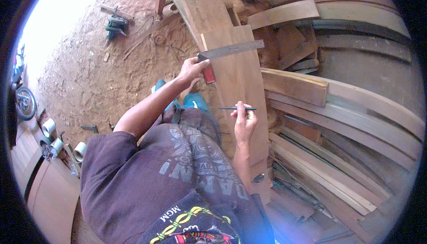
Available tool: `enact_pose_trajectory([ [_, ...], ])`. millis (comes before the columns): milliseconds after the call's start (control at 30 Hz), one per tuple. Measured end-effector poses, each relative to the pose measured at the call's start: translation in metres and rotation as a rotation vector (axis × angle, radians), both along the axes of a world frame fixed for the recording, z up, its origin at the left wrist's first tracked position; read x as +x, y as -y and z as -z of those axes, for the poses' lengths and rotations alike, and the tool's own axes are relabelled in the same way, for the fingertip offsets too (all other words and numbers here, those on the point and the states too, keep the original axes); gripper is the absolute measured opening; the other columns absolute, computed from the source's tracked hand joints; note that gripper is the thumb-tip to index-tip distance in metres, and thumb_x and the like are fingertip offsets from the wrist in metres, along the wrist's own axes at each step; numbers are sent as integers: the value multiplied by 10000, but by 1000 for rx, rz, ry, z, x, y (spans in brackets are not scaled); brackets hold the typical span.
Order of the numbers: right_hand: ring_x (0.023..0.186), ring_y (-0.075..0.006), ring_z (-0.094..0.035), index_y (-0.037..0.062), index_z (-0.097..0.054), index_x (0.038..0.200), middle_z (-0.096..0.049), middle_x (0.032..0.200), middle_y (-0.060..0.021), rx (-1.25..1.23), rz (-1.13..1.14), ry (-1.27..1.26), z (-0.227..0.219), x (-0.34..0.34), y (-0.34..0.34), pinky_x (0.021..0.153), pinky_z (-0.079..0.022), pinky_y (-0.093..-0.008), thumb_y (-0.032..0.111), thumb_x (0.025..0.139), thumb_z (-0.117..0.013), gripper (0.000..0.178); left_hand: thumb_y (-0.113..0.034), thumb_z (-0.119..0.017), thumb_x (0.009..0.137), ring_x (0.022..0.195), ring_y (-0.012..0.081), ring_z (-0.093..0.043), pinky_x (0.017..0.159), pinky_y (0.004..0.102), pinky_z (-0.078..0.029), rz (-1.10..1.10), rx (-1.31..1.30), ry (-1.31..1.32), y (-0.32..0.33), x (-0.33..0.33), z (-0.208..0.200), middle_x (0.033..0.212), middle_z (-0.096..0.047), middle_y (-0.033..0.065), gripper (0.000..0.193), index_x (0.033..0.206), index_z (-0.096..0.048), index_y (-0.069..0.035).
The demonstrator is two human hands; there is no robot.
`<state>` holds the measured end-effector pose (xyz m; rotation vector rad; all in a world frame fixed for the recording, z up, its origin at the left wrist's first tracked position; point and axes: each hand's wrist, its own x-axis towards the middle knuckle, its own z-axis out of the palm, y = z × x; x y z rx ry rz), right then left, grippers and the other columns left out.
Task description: The person uses a try square and pencil to mark straight lines on several wooden planks. They repeatedly position the square, draw lines, and move the planks to continue marking.
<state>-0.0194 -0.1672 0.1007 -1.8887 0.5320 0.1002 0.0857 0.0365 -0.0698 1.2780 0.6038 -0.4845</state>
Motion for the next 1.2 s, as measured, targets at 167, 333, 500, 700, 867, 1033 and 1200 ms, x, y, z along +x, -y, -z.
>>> enact_pose_trajectory([
  [167,660,-83,-617,9,-696,965,-653,753,-13,-28,-55,-28,1,20,7,598,-517,-239,276,1043,-696,278,-329,-714,971,901,186,-701,835,378,-549,-81,-63,-16,15,-4,-7,974,-761,107,414,1181,-698,27],
  [333,666,-77,-608,21,-699,965,-648,755,-6,17,-93,-90,5,46,13,604,-513,-237,286,1041,-700,276,-334,-711,982,895,173,-694,834,372,-548,-199,69,151,19,-6,-3,974,-759,98,403,1174,-702,19],
  [500,672,-75,-609,22,-695,966,-651,763,-4,-60,-173,-71,7,61,24,609,-513,-237,297,1039,-704,285,-312,-707,990,909,148,-680,849,352,-543,-206,25,91,22,-8,-3,992,-763,84,370,1179,-707,6],
  [700,677,-76,-615,19,-695,970,-650,766,-4,-52,-155,-120,11,60,27,618,-518,-240,305,1037,-705,294,-278,-702,995,924,130,-672,858,335,-542,-308,8,195,27,-8,-9,1005,-765,75,333,1183,-710,-4],
  [867,680,-78,-616,18,-694,971,-650,767,-5,-82,-189,-127,11,64,24,624,-519,-241,311,1041,-699,301,-284,-707,988,948,166,-700,884,354,-547,-231,116,175,24,-9,-7,1038,-777,100,343,1180,-713,0],
  [1033,674,-81,-613,19,-695,969,-654,767,-10,-82,-203,-125,7,76,19,623,-513,-242,314,1043,-694,305,-287,-709,985,998,187,-716,911,362,-550,-273,-5,186,26,-8,0,1088,-783,124,365,1212,-714,-1],
  [1200,674,-77,-614,30,-702,967,-656,759,-5,-79,-220,-91,3,95,10,621,-507,-237,314,1044,-693,294,-286,-710,985,1000,191,-723,911,364,-555,-258,-14,167,24,-9,-5,1091,-784,134,375,1227,-713,0],
])
